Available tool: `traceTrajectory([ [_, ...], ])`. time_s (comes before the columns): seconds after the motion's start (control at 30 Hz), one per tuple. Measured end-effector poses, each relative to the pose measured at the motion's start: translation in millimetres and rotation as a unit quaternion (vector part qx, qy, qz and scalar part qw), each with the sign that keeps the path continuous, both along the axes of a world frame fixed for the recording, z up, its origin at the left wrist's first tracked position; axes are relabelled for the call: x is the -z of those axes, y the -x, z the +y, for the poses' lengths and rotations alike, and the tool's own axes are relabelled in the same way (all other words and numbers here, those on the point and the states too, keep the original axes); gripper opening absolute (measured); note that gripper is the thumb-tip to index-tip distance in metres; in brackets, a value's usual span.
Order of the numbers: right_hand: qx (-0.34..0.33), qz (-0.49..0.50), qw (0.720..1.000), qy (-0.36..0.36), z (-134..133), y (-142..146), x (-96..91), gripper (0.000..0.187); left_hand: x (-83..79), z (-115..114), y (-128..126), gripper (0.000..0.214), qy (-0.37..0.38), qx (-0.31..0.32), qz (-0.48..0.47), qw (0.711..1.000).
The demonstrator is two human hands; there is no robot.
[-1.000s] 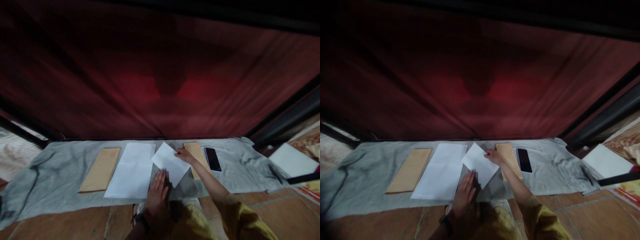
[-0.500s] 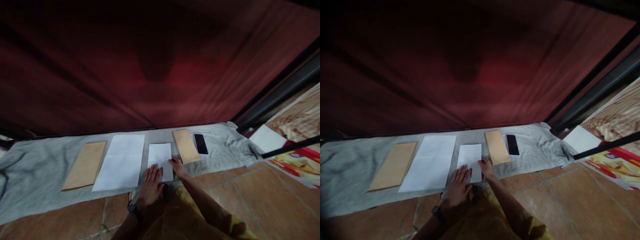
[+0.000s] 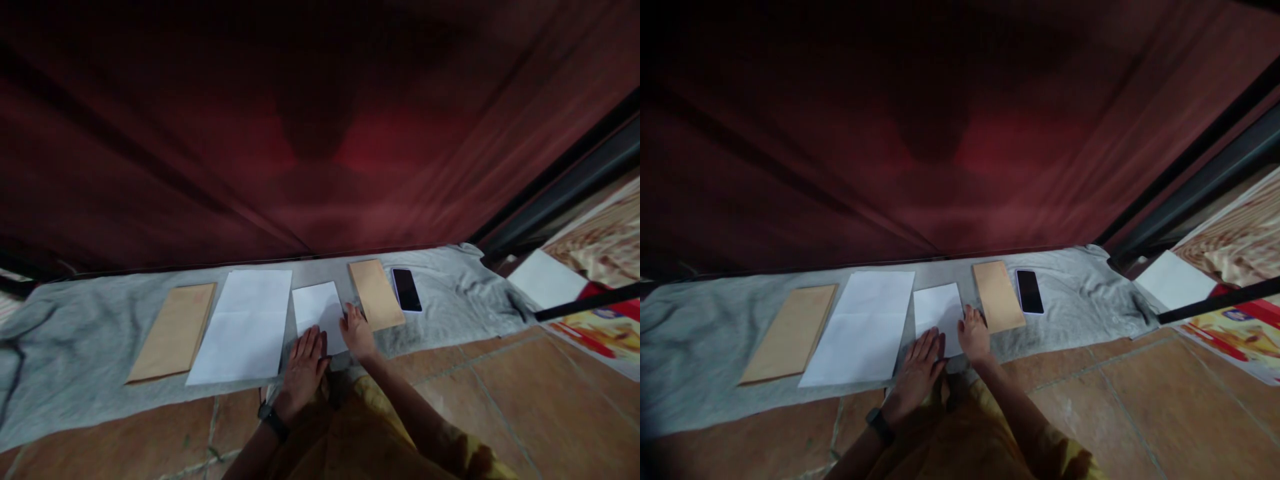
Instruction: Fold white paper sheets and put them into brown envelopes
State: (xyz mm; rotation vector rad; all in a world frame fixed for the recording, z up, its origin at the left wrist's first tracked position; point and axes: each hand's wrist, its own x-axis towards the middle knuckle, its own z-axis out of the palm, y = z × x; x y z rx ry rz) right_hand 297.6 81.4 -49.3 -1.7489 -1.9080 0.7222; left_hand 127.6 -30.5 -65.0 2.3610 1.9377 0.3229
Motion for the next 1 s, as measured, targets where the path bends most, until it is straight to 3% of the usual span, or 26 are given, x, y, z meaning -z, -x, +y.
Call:
traceTrajectory([
  [0.1,-0.138,-0.074,0.983,-0.095,-13.9,-1.2,-3.3,0.044,2.7,-0.7,1.3,0.052,-0.011,0.005,0.007,1.0],
  [0.23,-0.367,-0.044,0.92,-0.133,-7.8,19.6,-4.6,0.039,8.8,-2.1,0.1,0.047,-0.006,0.013,0.014,1.0],
  [0.37,-0.471,-0.061,0.862,-0.178,17.7,45.9,3.4,0.036,15.1,-4.0,-1.9,0.045,-0.013,-0.004,0.007,1.0],
  [0.53,-0.463,-0.115,0.852,-0.215,52.3,60.8,15.8,0.039,6.9,-4.2,-3.0,0.051,-0.024,0.006,-0.009,1.0],
  [0.8,-0.304,-0.156,0.922,-0.181,90.8,56.4,7.6,0.045,-4.7,-3.1,-1.1,0.058,-0.007,0.013,-0.028,0.999],
  [0.9,-0.275,-0.141,0.933,-0.182,85.7,48.2,4.2,0.049,-2.9,-2.6,-0.3,0.057,-0.01,0.012,-0.032,0.999],
  [1.0,-0.27,-0.118,0.938,-0.186,54.6,31.5,9.2,0.048,-1.9,-1.4,0.0,0.056,-0.011,0.006,-0.029,0.999],
])
